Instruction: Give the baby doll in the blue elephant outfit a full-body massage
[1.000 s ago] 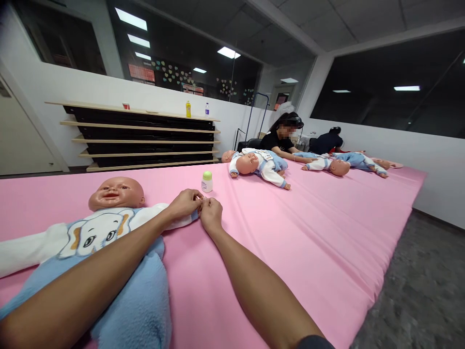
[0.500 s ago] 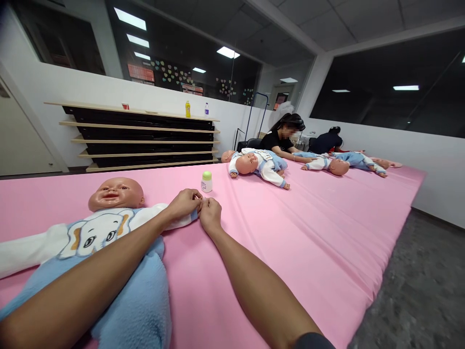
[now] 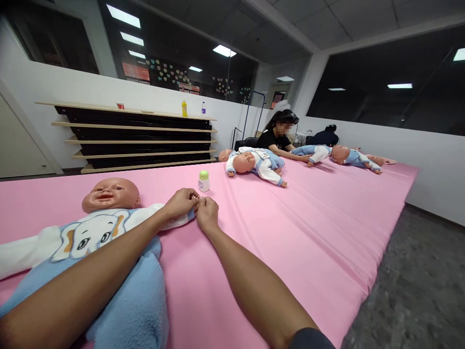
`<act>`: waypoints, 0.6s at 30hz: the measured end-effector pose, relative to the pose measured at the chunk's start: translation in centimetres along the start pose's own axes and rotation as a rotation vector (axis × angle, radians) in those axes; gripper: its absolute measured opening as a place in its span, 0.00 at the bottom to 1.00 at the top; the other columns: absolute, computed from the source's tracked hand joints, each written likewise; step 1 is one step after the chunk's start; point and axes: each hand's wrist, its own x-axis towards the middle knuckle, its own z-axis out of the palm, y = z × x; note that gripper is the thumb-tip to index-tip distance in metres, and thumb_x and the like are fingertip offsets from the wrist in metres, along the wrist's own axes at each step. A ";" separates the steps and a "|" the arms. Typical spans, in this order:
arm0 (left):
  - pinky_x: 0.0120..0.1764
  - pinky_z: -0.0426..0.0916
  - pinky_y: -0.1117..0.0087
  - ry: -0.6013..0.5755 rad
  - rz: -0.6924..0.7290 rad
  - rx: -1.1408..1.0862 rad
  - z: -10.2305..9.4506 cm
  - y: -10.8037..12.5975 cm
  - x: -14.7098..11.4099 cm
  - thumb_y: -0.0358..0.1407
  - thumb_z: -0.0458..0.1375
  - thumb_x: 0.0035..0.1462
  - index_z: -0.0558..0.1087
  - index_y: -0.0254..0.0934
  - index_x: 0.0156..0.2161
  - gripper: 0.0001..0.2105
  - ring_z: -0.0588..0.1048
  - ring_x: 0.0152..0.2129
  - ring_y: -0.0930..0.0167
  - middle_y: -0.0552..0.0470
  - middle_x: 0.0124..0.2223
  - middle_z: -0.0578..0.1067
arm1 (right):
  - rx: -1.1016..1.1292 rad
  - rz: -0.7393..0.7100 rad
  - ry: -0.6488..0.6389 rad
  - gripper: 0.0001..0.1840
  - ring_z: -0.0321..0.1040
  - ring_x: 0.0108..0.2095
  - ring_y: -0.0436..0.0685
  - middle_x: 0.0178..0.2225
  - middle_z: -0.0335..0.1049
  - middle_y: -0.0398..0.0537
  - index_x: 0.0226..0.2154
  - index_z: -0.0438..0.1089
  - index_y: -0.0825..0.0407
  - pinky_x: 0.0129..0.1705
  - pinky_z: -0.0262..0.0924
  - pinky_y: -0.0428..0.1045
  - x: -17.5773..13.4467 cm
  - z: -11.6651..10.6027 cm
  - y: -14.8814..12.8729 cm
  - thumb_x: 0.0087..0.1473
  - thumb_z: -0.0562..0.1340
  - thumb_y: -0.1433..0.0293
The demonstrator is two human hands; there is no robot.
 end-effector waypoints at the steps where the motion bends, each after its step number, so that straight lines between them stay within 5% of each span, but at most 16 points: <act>1: 0.30 0.62 0.72 0.000 -0.006 0.008 -0.1 0.1 0.0 0.35 0.54 0.53 0.76 0.36 0.35 0.09 0.75 0.29 0.69 0.48 0.31 0.79 | 0.003 -0.005 0.009 0.19 0.63 0.23 0.53 0.19 0.67 0.43 0.21 0.64 0.50 0.25 0.55 0.46 0.0 0.0 0.0 0.59 0.55 0.59; 4: 0.29 0.61 0.72 0.014 -0.025 -0.001 -0.2 0.2 -0.1 0.37 0.51 0.58 0.76 0.36 0.33 0.12 0.74 0.27 0.69 0.49 0.29 0.78 | 0.021 -0.023 -0.012 0.18 0.64 0.24 0.52 0.21 0.68 0.42 0.24 0.66 0.51 0.26 0.56 0.45 -0.2 0.1 -0.1 0.58 0.55 0.57; 10: 0.33 0.63 0.72 0.033 -0.023 -0.010 -0.1 -0.1 0.0 0.40 0.49 0.61 0.77 0.37 0.44 0.16 0.76 0.29 0.68 0.49 0.29 0.79 | 0.121 -0.059 -0.146 0.17 0.64 0.22 0.51 0.23 0.69 0.41 0.32 0.70 0.52 0.26 0.58 0.45 -0.3 0.3 0.1 0.58 0.56 0.56; 18: 0.37 0.64 0.70 0.163 -0.034 0.166 -0.4 0.3 -0.1 0.41 0.49 0.61 0.77 0.38 0.44 0.17 0.76 0.36 0.65 0.45 0.39 0.80 | -0.027 -0.045 -0.010 0.18 0.64 0.24 0.50 0.23 0.69 0.41 0.26 0.65 0.51 0.27 0.55 0.45 -0.2 0.4 0.3 0.61 0.54 0.57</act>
